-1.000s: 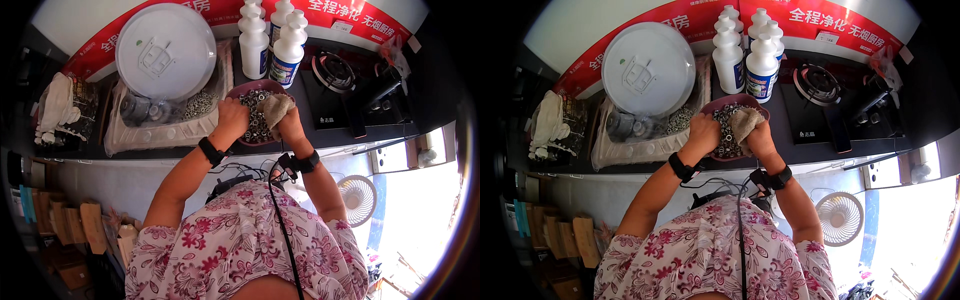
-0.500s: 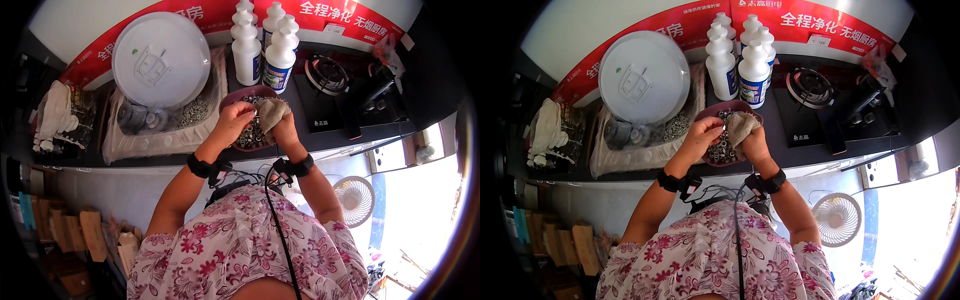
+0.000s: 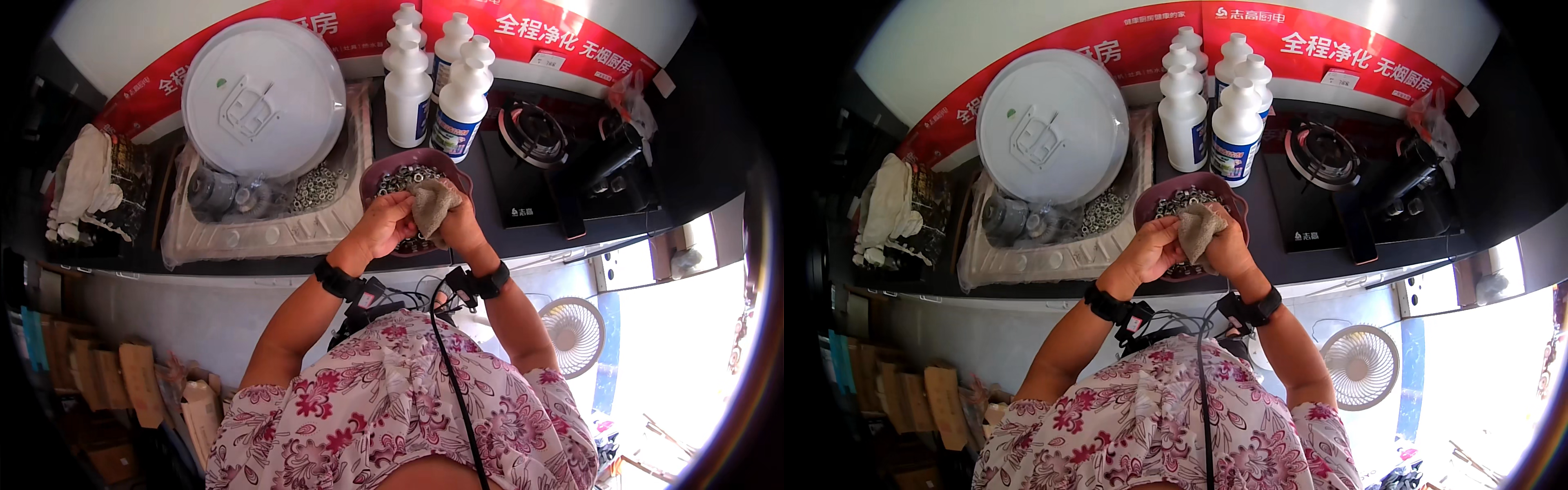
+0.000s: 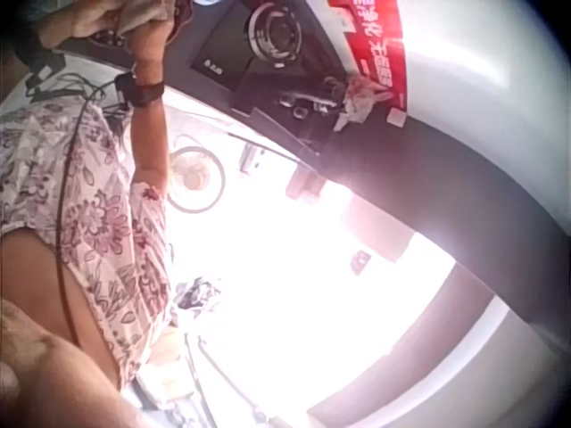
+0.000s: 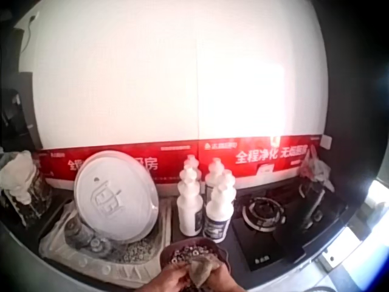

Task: The person cleans small metal hardware items by hand using a cloth, reaching into a bowl to pick up and wipe individual pieces.

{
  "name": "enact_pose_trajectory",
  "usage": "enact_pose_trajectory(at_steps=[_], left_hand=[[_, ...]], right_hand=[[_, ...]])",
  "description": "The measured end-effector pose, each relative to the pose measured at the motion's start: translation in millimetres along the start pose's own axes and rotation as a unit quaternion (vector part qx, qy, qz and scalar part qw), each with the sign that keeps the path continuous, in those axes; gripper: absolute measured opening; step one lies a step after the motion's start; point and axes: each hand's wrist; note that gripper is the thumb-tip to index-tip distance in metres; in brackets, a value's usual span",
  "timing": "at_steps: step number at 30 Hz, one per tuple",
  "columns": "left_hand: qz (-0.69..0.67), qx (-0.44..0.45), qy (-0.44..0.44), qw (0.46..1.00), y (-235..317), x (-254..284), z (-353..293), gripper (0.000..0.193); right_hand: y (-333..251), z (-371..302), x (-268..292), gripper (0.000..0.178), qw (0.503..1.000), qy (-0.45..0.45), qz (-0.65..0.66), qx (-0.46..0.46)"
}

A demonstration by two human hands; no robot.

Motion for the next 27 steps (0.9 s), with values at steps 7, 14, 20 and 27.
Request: enact_pose_trajectory(at_steps=[7,14,20,27], left_hand=[[-0.023,0.031,-0.036,0.999,1.0,2.7,-0.4,0.015],[-0.016,0.023,-0.059,0.998,-0.1,8.2,1.0,0.017],[-0.034,0.003,-0.016,0.999,-3.1,10.2,2.6,0.021],[-0.021,0.013,-0.013,1.000,-1.3,5.9,1.4,0.019]], right_hand=[[0.1,-0.2,-1.6,0.028,0.995,0.020,-0.078,0.063],[-0.5,0.2,1.1,0.026,0.999,-0.025,0.000,-0.045],[-4.9,0.2,0.5,0.027,0.999,-0.044,-0.006,-0.025],[-4.2,0.6,-0.3,0.026,0.998,-0.014,-0.060,0.011]])
Point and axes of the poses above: each hand's wrist, its own z-axis towards the middle knuckle, its own x-axis out of the back of the hand, y = z × x, and after that the axes turned 9 degrees about -z, right-handed
